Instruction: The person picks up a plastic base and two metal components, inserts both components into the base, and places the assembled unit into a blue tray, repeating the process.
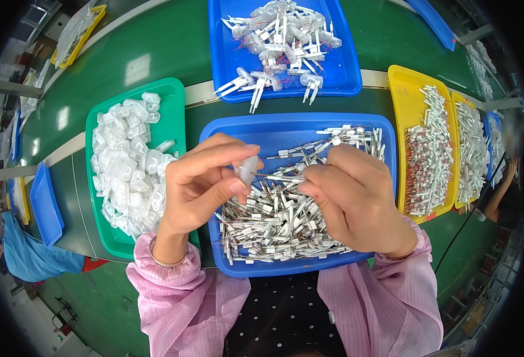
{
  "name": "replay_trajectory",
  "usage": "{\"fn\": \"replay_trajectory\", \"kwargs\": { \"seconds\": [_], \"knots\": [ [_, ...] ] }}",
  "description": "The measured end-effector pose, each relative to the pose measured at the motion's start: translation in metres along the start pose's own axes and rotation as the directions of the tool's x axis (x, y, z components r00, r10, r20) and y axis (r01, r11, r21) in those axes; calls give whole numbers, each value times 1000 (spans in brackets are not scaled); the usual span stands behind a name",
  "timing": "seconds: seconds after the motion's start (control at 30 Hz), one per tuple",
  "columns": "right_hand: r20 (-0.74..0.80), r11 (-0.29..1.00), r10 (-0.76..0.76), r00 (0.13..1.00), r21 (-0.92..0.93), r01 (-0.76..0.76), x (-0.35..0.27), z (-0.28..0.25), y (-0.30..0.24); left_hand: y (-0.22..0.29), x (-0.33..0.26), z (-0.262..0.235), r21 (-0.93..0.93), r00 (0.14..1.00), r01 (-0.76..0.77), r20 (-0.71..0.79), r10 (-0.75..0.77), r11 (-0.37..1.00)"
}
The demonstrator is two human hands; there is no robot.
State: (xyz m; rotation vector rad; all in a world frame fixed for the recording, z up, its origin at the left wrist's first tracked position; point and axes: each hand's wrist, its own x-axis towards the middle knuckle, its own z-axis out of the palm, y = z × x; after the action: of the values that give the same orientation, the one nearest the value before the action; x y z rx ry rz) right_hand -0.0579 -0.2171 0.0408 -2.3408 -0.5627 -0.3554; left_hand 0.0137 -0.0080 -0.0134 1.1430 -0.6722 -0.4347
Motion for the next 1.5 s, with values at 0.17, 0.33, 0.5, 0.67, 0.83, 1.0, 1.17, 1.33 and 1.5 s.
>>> {"fn": "replay_trajectory", "kwargs": {
  "seconds": [0.17, 0.33, 0.5, 0.67, 0.83, 1.0, 1.17, 1.33, 1.5],
  "knots": [
    [5, 999, 5, 1000, 50, -5, 0, 13, 4, 0, -3, 16, -32, 995, 69, -63, -70, 997],
    [62, 986, -1, 998, 167, -9, -1, 17, 9, -12, -8, 19, -154, 997, 47, -55, -56, 987],
    [-78, 997, 13, 997, 71, -7, -6, 34, 10, -13, -13, 25, 84, 987, 55, -155, -41, 995],
    [-141, 998, -45, 989, 34, 51, -12, 45, 11, -14, -17, 24, -84, 977, 84, -187, -99, 993],
    [94, 1000, 17, 995, -26, -15, -11, -1, 14, -11, -10, 16, 138, 995, 35, -101, -21, 990],
    [-257, 471, 529, 808, -703, -532, -28, -87, 155, -5, -6, 12, 140, 949, 92, -313, -44, 986],
    [-185, 270, 452, 872, -904, -332, -76, -135, 259, -9, 0, 18, 171, 972, 120, -219, -81, 978],
    [-95, 311, 430, 898, -918, -246, -75, -130, 259, -12, -1, 12, 145, 966, 131, -240, -94, 981],
    [-448, 827, 341, 826, -275, -491, -39, -103, 161, -15, -3, 13, -244, 950, 158, -225, -215, 957]
  ]
}}
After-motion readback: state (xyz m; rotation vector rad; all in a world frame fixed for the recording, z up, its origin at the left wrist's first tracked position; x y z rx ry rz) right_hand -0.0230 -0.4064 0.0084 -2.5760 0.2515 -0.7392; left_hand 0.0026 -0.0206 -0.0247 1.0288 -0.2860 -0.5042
